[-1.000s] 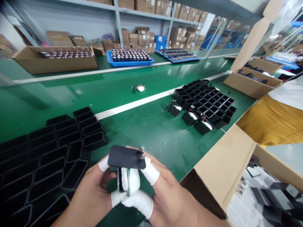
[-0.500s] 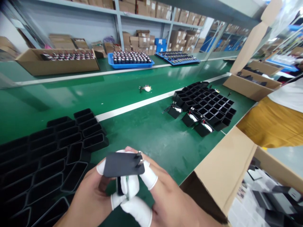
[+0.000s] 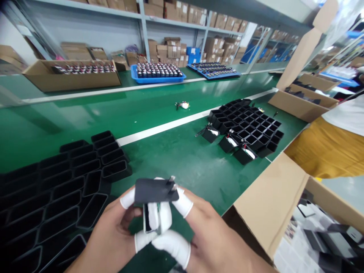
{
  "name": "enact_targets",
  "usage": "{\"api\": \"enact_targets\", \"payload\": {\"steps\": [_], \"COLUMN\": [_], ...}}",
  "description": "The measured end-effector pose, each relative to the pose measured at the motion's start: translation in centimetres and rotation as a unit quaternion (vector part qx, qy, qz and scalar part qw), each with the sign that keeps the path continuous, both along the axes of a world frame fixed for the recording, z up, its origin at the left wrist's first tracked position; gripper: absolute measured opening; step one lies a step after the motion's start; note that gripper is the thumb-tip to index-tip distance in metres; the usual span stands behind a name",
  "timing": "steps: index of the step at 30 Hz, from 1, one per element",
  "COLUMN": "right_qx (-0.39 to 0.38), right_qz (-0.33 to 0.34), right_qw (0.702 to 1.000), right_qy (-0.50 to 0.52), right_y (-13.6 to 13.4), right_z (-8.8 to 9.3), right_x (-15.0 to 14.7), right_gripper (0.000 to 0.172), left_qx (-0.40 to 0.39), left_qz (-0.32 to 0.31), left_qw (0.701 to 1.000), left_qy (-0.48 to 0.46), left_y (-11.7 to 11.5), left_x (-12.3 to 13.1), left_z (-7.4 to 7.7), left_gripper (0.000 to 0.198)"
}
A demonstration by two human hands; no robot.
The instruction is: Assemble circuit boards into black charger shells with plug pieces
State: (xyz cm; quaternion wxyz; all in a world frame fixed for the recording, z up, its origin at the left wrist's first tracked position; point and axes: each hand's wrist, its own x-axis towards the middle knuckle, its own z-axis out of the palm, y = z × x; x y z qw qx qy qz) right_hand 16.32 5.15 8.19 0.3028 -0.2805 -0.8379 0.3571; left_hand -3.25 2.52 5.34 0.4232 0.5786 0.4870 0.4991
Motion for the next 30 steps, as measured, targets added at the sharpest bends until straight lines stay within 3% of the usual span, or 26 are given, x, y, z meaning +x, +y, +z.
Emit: {"api": "enact_targets", "payload": {"steps": [2,9,19,25,30], "right_qx": [-0.034,-0.011,0.041,0.014,-0.002], "right_qz": [0.006,0.024,-0.031,-0.004,0.006], "right_qw": [0.999,0.998,0.997,0.999,0.998], "right_qy": [0.036,0.058,0.065,0.053,0.058], "right_y": [0.0,-0.7,-1.3,-1.1,-0.8], "right_z": [-0.3,-1.6,-2.4,-2.2,-1.7], "right_x": [0.2,0.5,0.8,0.8,0.7], "right_gripper": [0.067,0.076,0.074,0.071,0.072], "left_qx": [-0.005,-0.006,0.000,0.037,0.007], "left_qz": [-0.007,-0.015,-0.033,-0.013,-0.029], "left_qw": [1.000,1.000,0.999,0.999,0.999], "left_qy": [-0.008,-0.013,-0.028,-0.004,-0.015], "left_y": [0.0,-0.2,-0.4,-0.4,-0.4], "left_x": [0.1,-0.1,0.1,-0.1,-0.2], "left_z": [-0.1,-0.6,-0.6,-1.0,-1.3], "left_gripper": [0.061,0.057,0.070,0.074,0.072]}}
